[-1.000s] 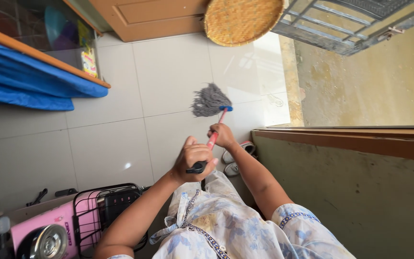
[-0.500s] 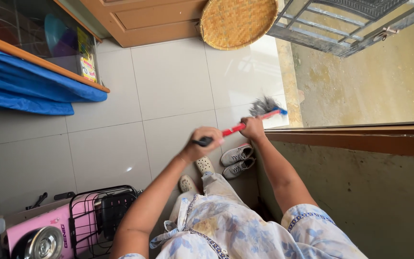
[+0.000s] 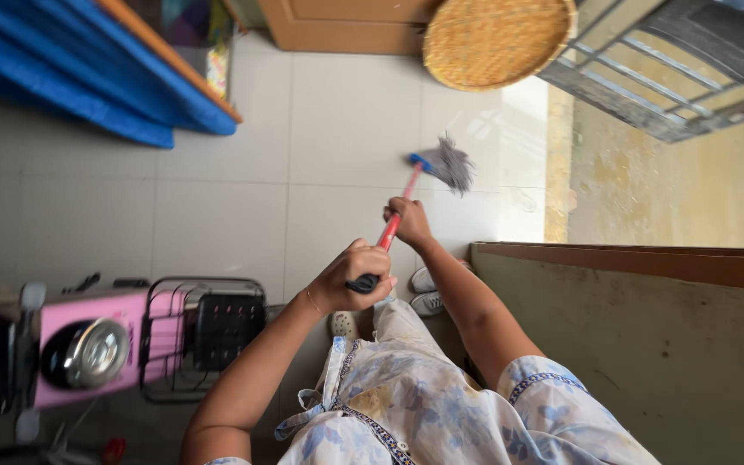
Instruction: The recorder mops the floor using a string mop and a bucket of water.
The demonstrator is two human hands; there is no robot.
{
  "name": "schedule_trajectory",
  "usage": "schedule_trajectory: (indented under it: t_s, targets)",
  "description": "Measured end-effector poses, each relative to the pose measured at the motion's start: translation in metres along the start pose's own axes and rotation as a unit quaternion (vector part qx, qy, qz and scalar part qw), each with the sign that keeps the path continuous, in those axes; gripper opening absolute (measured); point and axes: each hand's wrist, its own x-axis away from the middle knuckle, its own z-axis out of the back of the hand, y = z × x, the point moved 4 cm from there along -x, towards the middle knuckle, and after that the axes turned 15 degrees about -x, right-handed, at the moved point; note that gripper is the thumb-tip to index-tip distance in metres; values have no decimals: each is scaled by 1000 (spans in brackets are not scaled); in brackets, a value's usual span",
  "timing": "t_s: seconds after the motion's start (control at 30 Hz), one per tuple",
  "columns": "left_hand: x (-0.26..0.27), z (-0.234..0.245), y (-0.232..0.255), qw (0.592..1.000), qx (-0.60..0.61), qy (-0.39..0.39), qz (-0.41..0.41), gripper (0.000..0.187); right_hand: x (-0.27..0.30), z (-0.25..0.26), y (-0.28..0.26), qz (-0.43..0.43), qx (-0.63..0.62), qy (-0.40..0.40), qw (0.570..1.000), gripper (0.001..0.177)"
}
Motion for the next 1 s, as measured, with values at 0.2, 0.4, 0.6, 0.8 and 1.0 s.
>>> schedule_trajectory:
  t_s: [0.2, 0.4, 0.6, 0.8, 1.0]
  targets:
    - [86, 14, 13, 994, -77, 59, 45, 28, 4, -104, -73, -40, -57, -87, 994, 19]
    - [161, 24, 29, 974, -174, 93, 116, 30, 36, -204, -114, -50, -105, -185, 976, 19]
    - [192, 58, 65, 966, -177, 174, 68, 26, 88, -244, -139, 72, -174, -257, 948, 23]
    - [201, 58, 70, 972, -157, 171, 25, 29, 118, -219, -146, 58, -186, -259, 946, 27]
    - [181, 40, 74, 982, -123, 144, -12, 27, 130, -173, -123, 51, -103, -196, 974, 27]
